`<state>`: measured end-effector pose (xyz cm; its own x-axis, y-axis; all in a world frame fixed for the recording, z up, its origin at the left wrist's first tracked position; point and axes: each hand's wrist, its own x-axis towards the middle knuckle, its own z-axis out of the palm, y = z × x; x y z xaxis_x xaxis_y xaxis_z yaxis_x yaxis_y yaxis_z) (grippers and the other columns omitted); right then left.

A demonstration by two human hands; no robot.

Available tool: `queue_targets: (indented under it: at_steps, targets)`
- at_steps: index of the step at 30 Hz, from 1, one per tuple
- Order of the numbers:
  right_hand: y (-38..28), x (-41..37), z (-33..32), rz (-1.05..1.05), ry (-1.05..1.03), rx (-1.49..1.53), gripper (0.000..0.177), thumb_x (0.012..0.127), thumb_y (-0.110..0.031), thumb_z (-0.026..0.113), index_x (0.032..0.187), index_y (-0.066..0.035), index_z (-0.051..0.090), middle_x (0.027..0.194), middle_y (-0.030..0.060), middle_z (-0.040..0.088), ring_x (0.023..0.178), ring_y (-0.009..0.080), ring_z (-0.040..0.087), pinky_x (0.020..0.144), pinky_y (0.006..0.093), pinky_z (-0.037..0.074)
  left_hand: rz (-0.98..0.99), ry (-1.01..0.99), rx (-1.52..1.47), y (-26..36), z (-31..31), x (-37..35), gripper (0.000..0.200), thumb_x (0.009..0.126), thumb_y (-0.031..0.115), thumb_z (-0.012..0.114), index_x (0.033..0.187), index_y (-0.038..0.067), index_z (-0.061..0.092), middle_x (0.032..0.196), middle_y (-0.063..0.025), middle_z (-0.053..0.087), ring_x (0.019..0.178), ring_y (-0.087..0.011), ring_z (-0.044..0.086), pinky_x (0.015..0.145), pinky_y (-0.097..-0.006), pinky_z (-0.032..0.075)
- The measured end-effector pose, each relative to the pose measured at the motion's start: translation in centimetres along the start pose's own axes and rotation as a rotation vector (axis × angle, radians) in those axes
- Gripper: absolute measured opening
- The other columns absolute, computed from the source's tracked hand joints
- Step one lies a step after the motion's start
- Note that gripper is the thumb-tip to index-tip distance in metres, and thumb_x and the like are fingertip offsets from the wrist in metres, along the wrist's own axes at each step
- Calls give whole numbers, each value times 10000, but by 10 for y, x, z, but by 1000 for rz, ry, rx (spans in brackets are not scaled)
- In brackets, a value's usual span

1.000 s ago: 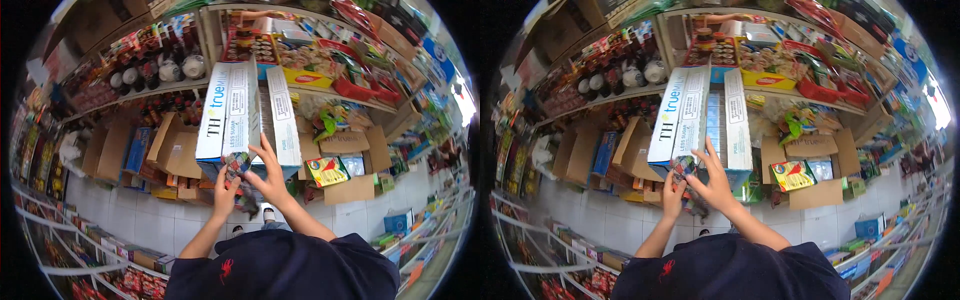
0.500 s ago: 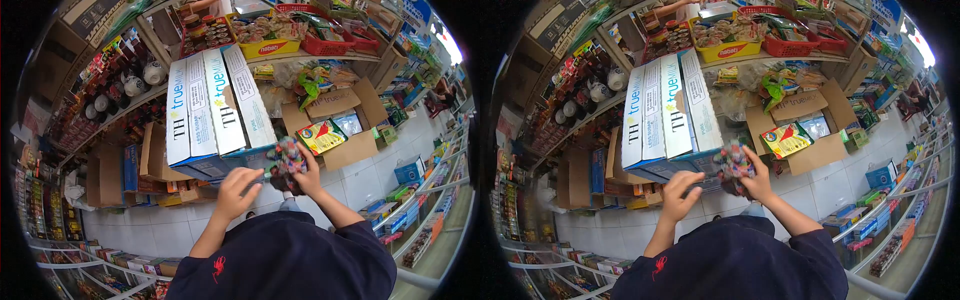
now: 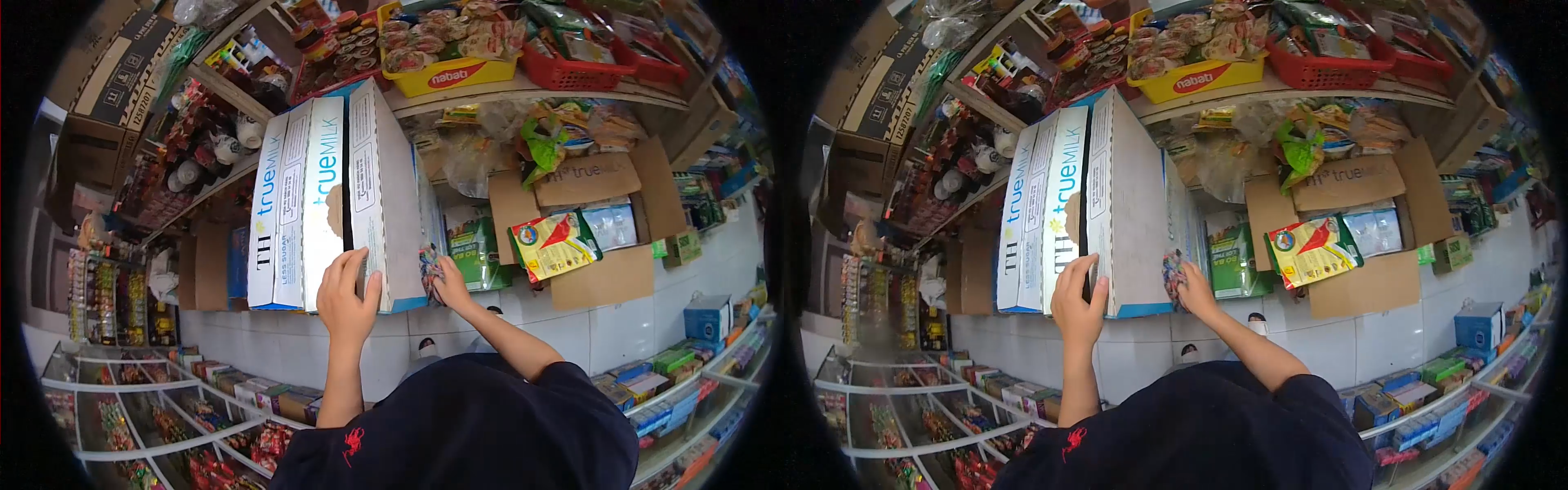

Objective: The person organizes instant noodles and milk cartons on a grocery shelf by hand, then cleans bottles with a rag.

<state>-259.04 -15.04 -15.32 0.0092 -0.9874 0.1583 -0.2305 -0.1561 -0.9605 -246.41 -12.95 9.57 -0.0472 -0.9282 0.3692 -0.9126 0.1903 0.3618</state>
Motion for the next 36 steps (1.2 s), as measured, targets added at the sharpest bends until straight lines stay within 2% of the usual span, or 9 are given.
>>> queue_targets:
  at_steps: [2, 7, 11, 13, 16, 19, 26, 32, 36]
  targets:
    - [6, -1, 4, 84, -91, 130, 502, 683, -76, 507, 1164, 28, 402, 1131, 208, 424, 1065, 355, 423, 899, 342, 336, -20, -8, -10, 0, 0, 1, 334, 740, 223, 574, 1027, 51, 574, 1047, -103, 552, 941, -271, 519, 795, -342, 409]
    - [-114, 27, -29, -267, -65, 253, 578, 770, -244, 507, 1273, -14, 339, 1210, 237, 336, 1099, 402, 354, 950, 406, 273, -230, -57, -160, -2, 1, 9, 374, 756, 241, 575, 1074, 45, 568, 1015, -117, 574, 898, -214, 550, 751, -295, 423]
    - [-83, 46, 4, -427, 66, 203, 529, 796, -258, 504, 1249, -20, 369, 1215, 231, 339, 1083, 389, 381, 925, 389, 306, -480, -71, -262, 6, -2, 14, 329, 786, 205, 560, 1070, 41, 576, 916, -91, 597, 790, -125, 549, 682, -232, 418]
    - [-53, 54, 17, -59, 184, 201, 416, 807, -220, 517, 1119, 49, 461, 1091, 226, 471, 944, 339, 496, 830, 339, 384, -582, -145, -166, 7, -2, 10, 305, 787, 177, 560, 1056, 35, 580, 897, -75, 599, 773, -109, 545, 678, -222, 417]
    - [-23, 64, -11, 128, -91, 83, 319, 811, -237, 546, 953, 48, 544, 918, 186, 559, 787, 302, 554, 700, 321, 426, -474, 161, -303, -9, 10, -6, 262, 761, 98, 571, 1000, -8, 588, 859, -58, 597, 726, -91, 524, 652, -215, 410]
    - [-66, 72, -30, -43, -21, 187, 295, 783, -248, 575, 887, 27, 551, 793, 178, 545, 717, 346, 530, 642, 373, 413, -294, 589, -689, -8, 13, -12, 207, 717, 22, 557, 907, -55, 588, 857, -78, 585, 730, -116, 500, 640, -233, 390]
    - [-134, 130, -17, -457, 206, 322, 369, 781, -131, 543, 1128, -11, 499, 1145, 166, 401, 1058, 307, 390, 925, 354, 295, 8, 559, -348, 0, 13, -8, 231, 696, 83, 547, 883, -50, 577, 820, -167, 573, 723, -245, 540, 659, -301, 425]
    - [-15, 142, 14, 51, 209, 159, 215, 799, -119, 543, 929, 52, 527, 909, 122, 439, 867, 240, 449, 778, 294, 357, -54, 568, -333, 1, 12, -9, 216, 704, 77, 508, 863, -56, 570, 789, -182, 575, 700, -274, 549, 647, -319, 435]
    - [-62, 160, -1, -125, 188, 222, 201, 787, -74, 526, 942, 53, 506, 916, 125, 435, 860, 243, 456, 780, 280, 355, -35, 506, -311, 2, 8, -5, 203, 705, 79, 508, 844, -52, 579, 751, -187, 570, 659, -275, 547, 608, -321, 435]
